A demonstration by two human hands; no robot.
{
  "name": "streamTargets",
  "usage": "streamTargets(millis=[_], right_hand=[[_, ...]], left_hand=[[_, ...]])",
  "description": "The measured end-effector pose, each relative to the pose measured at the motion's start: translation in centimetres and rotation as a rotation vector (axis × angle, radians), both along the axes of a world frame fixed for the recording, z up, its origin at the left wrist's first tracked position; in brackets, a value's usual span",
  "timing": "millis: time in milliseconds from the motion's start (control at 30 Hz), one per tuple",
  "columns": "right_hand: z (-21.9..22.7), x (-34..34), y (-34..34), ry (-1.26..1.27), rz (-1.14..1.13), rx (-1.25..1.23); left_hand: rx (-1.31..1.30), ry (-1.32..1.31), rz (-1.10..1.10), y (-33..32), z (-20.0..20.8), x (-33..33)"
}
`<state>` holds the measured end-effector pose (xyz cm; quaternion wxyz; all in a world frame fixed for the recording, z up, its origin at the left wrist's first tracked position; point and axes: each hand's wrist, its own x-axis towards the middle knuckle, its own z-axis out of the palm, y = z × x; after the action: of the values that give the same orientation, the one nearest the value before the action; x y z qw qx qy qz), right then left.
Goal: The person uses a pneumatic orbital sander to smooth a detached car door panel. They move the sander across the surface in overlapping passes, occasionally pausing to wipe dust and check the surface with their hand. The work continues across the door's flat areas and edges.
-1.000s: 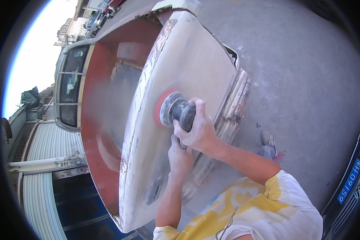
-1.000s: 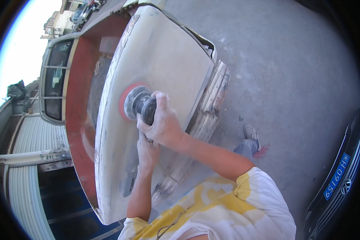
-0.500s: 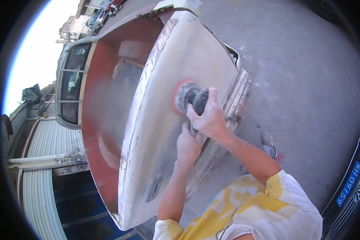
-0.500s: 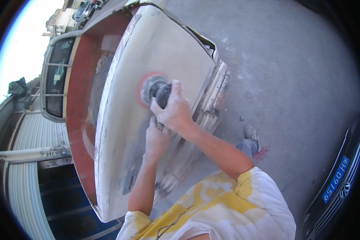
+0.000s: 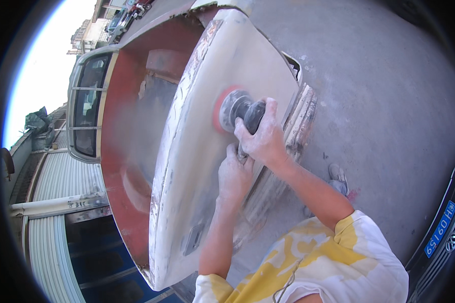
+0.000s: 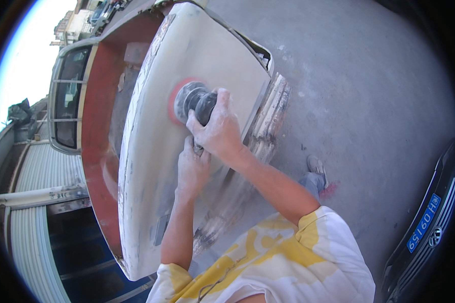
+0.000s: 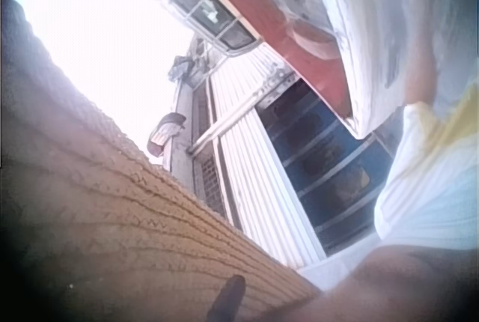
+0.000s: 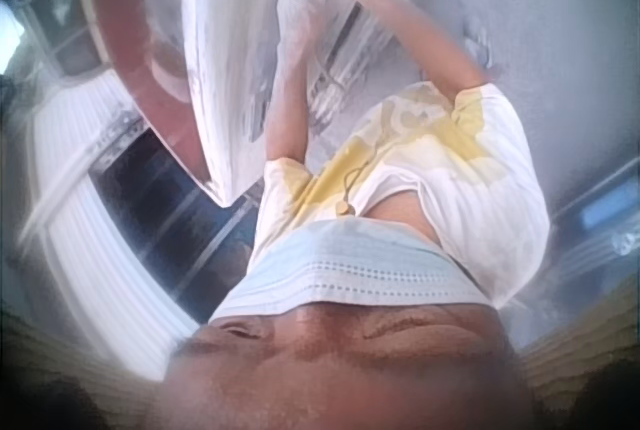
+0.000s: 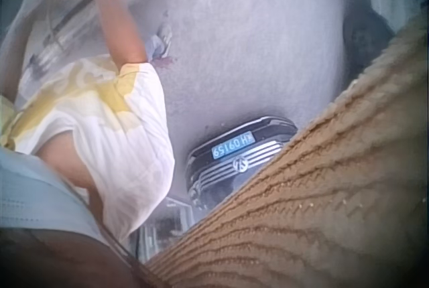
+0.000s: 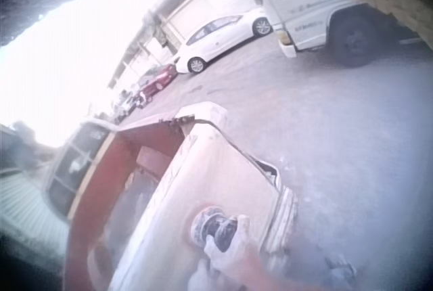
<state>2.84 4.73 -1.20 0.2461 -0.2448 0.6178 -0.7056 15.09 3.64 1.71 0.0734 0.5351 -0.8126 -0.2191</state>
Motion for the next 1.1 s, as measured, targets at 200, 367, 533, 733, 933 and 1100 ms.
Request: streamTargets(millis=[200,367,533,733,933,1100], right_hand=[[0.2,0.0,0.3,0.067,-0.009,-0.010],[0.1,0.4,0.6,0.043,0.021,0.081],[0.4,-1.8,-0.7,0.092,-0.067,0.026],[1.4,-9.4,-3.8,0.080,-0.074,-0.099],[2.8,-14.2,-5.7,-0.026,-0.091,-0.071],[0.8,-9.6,-3.1,-0.010,0.025,0.116]], left_hand=[[0.118,-0.086,0.087,0.2,0.0,-0.2],[0.086,-0.048,0.028,0.8,0.5,-0.1],[0.049,-0.077,-0.021,-0.3,1.3,-2.2],[-0.153,-0.094,-0.163,-3.6,3.2,-9.0],[-0.166,-0.146,-0.233,-5.5,3.7,-13.1],[0.066,-0.234,-0.099,-3.0,2.4,-9.9]])
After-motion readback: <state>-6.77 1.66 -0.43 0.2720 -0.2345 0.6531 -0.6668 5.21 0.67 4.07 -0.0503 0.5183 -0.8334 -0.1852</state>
